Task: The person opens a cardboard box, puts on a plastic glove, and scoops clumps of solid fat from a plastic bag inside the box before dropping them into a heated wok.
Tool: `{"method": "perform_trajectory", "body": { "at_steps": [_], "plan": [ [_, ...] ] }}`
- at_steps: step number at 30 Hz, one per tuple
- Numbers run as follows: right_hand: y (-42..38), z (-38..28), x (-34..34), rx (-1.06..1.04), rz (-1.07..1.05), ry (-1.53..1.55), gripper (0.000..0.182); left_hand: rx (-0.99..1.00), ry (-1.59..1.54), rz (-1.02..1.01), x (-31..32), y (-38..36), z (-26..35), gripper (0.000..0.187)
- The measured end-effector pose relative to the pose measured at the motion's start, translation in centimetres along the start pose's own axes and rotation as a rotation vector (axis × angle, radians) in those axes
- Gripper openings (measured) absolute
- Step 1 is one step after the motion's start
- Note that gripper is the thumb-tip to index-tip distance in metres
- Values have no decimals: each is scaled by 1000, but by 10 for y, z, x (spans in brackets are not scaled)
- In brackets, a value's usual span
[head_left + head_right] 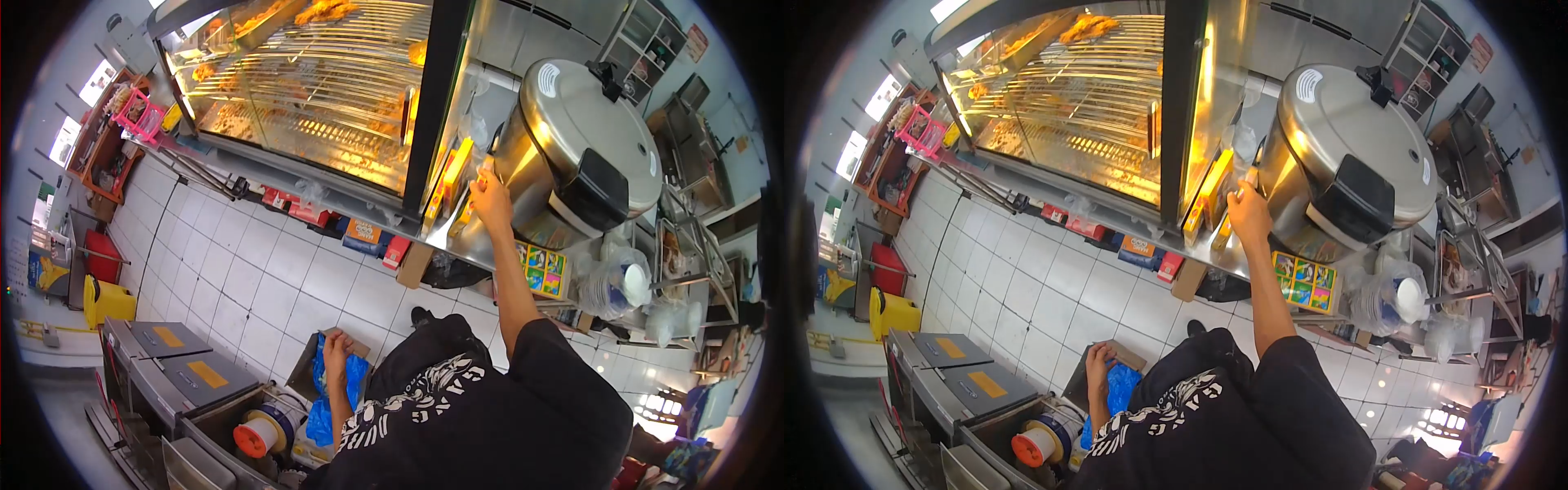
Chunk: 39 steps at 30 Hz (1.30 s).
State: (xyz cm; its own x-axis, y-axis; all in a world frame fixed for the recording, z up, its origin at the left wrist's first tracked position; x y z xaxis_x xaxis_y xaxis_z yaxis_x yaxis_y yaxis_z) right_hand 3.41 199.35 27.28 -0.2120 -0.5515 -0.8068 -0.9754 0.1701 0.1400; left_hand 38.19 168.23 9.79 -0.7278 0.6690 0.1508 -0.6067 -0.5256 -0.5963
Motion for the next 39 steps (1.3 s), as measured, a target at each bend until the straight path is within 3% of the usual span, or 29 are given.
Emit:
{"method": "perform_trajectory", "body": {
  "at_steps": [2,3,7,9,10,12,14,16,20,21,24,26,28,30,32,33,34,38,39],
  "plan": [
    [30,-7,-1,-61,30,-21,36,20,95,-123,32,-1,17,32],
    [53,0,13,-188,141,-150,35,21,108,-149,44,-3,24,34],
    [113,-32,9,-161,146,-136,34,16,150,-210,64,-13,28,34],
    [142,-43,14,-9,-78,-216,36,8,145,-215,61,-14,21,33],
    [155,-47,17,-20,-85,-214,36,-3,140,-221,58,-15,17,32],
    [176,-40,33,56,-310,-380,35,-4,114,-191,50,-18,13,32],
    [187,-34,48,-25,-231,-464,32,-8,73,-140,37,-26,11,32],
    [185,-34,53,-93,-360,-527,32,8,70,-80,24,-35,16,32],
    [233,24,122,-78,-300,-467,28,17,65,-16,-6,-43,6,31],
    [217,14,104,48,-162,-390,23,5,48,-1,-10,-47,6,30],
    [198,-12,63,64,-291,-296,28,-1,28,32,-18,-61,11,30],
    [152,-49,11,79,-209,-195,26,0,18,33,-21,-66,13,30],
    [123,-73,-30,-342,279,38,26,26,1,36,-21,-72,22,29],
    [52,-112,-74,-264,266,309,23,48,-42,27,-16,-74,34,29],
    [-23,-144,-93,-386,349,578,18,136,-90,-67,3,-87,72,29],
    [-54,-154,-92,-585,354,479,19,186,-129,-111,11,-92,88,30],
    [-86,-164,-89,-785,349,381,20,230,-160,-156,19,-97,104,31],
    [-204,-206,-43,-1052,-313,301,30,444,-270,-331,25,-124,158,36],
    [-230,-212,-31,-1098,-382,289,30,485,-181,-299,22,-133,169,55]
  ]
}}
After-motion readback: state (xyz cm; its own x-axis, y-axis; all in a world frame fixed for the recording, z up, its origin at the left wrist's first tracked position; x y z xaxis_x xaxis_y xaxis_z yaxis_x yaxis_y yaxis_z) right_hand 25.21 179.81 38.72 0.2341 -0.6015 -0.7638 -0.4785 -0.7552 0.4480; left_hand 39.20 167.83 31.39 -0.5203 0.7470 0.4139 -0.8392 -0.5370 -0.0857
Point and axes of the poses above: each hand's wrist, its own y-axis towards the middle knuckle, its own x-axis out of the palm, z = x × y, the point moved 4 cm from there along y, towards the middle knuckle, and after that the axes turned 11 degrees about -y, right-handed, at the moved point
